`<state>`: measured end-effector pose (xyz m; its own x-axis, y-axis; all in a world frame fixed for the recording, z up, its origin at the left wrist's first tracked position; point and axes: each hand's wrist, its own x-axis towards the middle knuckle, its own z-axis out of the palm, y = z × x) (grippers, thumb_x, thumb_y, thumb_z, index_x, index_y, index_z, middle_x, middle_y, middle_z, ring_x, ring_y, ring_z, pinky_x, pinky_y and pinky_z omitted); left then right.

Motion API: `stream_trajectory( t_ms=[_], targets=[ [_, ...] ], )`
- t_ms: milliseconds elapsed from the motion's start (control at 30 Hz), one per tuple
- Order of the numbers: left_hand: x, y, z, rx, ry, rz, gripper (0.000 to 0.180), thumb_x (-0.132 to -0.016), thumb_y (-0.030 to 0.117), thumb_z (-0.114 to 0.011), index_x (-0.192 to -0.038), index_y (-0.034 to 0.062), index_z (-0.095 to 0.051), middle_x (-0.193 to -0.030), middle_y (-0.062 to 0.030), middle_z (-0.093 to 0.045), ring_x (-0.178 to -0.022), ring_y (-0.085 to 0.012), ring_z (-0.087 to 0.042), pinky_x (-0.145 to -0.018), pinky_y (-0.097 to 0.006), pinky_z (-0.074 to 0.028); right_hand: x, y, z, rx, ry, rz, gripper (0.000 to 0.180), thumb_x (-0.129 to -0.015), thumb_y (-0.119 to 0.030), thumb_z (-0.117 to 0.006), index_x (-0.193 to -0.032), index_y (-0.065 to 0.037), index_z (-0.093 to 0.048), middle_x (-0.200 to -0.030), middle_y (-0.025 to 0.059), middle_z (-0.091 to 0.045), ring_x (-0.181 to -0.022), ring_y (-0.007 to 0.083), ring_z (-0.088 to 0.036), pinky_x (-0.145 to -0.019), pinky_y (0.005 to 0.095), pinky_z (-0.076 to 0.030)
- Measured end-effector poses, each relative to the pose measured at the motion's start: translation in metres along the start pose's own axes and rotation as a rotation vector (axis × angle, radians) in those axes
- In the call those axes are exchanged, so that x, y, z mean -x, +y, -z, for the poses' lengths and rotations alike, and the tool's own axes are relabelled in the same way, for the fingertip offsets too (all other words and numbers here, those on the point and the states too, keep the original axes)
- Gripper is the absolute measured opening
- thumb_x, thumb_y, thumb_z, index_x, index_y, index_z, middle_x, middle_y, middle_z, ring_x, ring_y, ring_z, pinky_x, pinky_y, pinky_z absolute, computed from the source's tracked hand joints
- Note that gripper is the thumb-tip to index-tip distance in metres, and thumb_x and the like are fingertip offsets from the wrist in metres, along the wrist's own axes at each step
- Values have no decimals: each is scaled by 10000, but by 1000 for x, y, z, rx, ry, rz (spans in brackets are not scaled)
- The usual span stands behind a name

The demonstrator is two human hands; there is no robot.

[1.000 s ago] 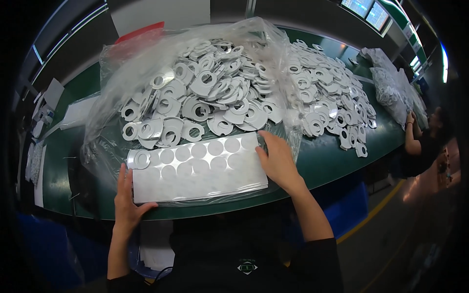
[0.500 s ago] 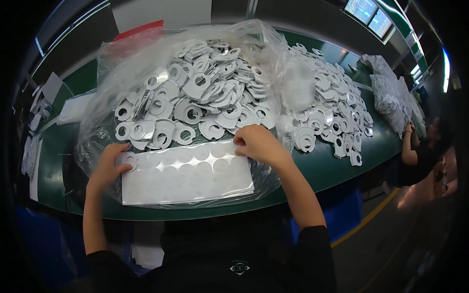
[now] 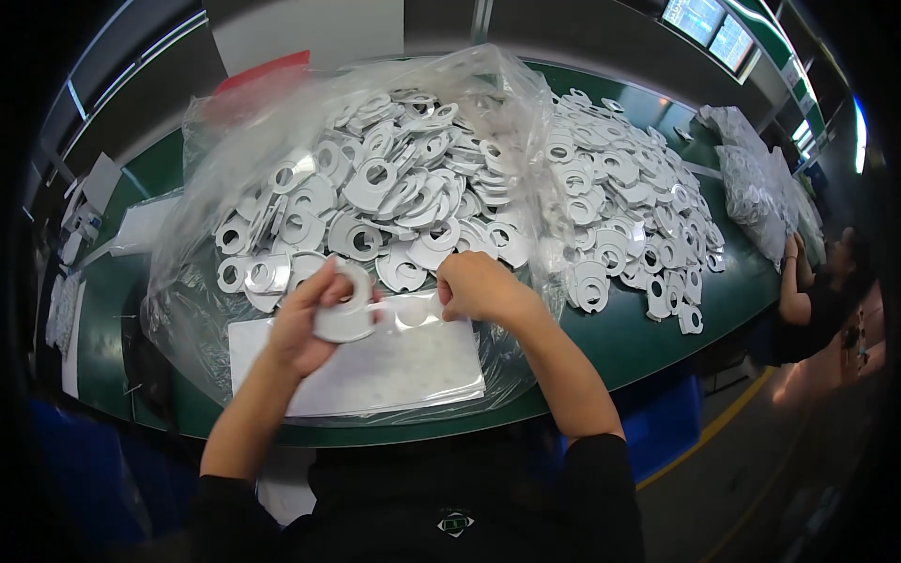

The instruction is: Applying circular adhesive stickers to small metal plate components on an assembly line.

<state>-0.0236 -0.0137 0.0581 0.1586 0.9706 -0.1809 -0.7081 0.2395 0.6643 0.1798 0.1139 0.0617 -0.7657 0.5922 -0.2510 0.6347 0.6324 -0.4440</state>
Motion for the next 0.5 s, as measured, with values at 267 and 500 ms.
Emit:
stream_trajectory(
  t_ms=[267,500],
  targets=[
    [-62,-49,10,291,26,92,521,-971,548,-222,-857,113,-484,-1192,-169,-536,-1078,-282,-539,-798,-434,-490,16,4,-9,3,164,-13,272,-616,-128,-770,-811,6,-635,-797,149,-639,-791,315,-624,-702,373,-479],
    [-61,-51,3,193,21,65,579,-969,562,-148,-993,108,-505,-1139,-166,-563,-1006,-254,-559,-738,-355,-458,12,3,-6,-27,124,-66,309,-595,-140,-807,-810,-10,-627,-852,153,-628,-827,322,-619,-736,393,-483]
  ],
)
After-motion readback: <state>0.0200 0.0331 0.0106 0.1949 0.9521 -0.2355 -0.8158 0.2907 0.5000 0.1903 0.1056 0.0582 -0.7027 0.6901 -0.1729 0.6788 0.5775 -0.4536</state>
